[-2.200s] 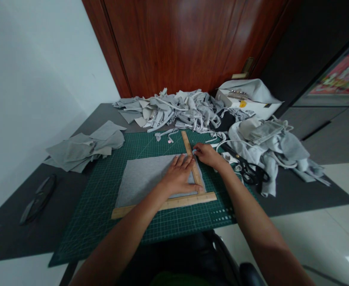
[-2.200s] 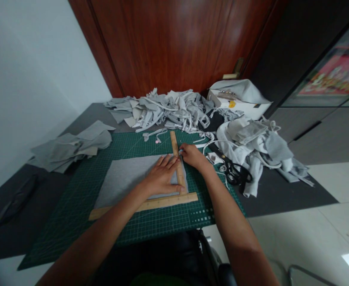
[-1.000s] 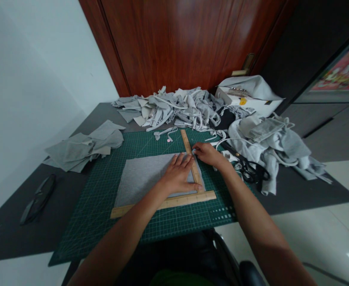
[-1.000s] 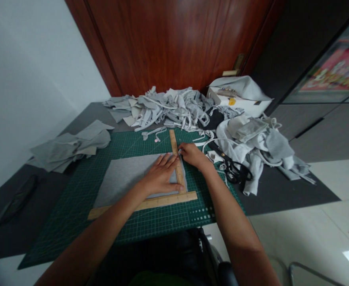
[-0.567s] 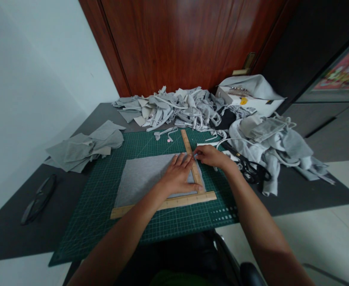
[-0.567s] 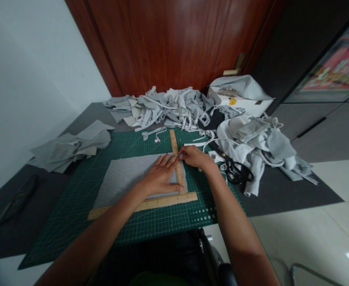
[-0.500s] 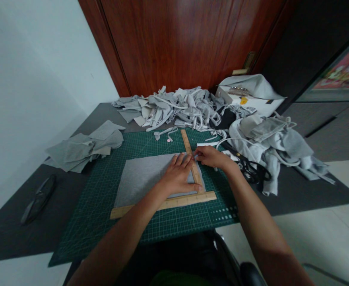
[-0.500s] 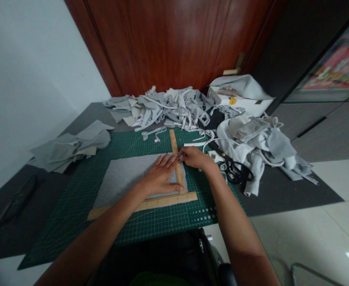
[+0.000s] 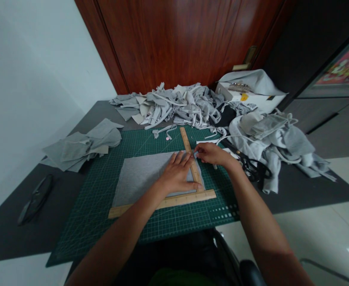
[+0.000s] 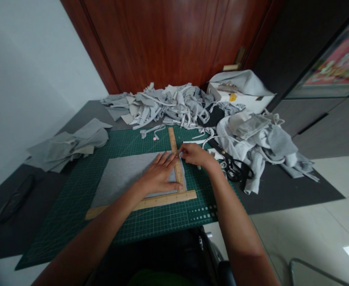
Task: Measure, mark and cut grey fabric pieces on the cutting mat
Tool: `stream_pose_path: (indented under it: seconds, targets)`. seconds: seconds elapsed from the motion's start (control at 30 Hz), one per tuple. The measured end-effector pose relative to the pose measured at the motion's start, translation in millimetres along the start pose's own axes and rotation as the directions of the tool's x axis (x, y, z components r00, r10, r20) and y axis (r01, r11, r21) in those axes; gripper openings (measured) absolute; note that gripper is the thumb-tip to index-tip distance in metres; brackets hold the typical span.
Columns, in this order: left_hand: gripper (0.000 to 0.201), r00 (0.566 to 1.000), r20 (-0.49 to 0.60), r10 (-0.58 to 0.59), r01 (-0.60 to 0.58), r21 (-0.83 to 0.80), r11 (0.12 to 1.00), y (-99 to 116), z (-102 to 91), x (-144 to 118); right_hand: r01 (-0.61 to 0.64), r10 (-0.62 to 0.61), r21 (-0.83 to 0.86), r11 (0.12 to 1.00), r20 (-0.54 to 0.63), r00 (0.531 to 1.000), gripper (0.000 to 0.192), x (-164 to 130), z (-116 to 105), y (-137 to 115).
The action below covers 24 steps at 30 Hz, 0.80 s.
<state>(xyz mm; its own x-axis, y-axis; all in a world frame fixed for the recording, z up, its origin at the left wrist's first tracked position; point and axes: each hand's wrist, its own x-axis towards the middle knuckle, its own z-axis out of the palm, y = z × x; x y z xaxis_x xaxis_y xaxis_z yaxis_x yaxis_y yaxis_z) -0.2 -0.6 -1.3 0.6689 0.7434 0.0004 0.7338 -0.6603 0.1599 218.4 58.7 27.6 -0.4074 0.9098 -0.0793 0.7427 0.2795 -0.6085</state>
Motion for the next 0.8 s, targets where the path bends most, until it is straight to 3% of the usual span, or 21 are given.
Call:
stream_pose_path:
  seconds: [0.13,0.3,0.8]
  targets:
    - [0.117,1.000,0.022,-0.008,0.008,0.004,1.000,1,-1.8,1,0.031,-0.036,-0.035,0.999,-0.166,0.986,0.025,14,9,9]
    - [0.115,1.000,0.022,-0.007,0.007,-0.001,1.000,0,-0.8,1,0.075,-0.096,-0.095,0.993,-0.245,0.965,0.023,21,16,15]
    - [0.116,1.000,0.009,-0.005,0.005,0.012,1.000,0,-0.1,1,0.110,-0.161,-0.189,0.976,-0.275,0.948,0.023,24,19,18]
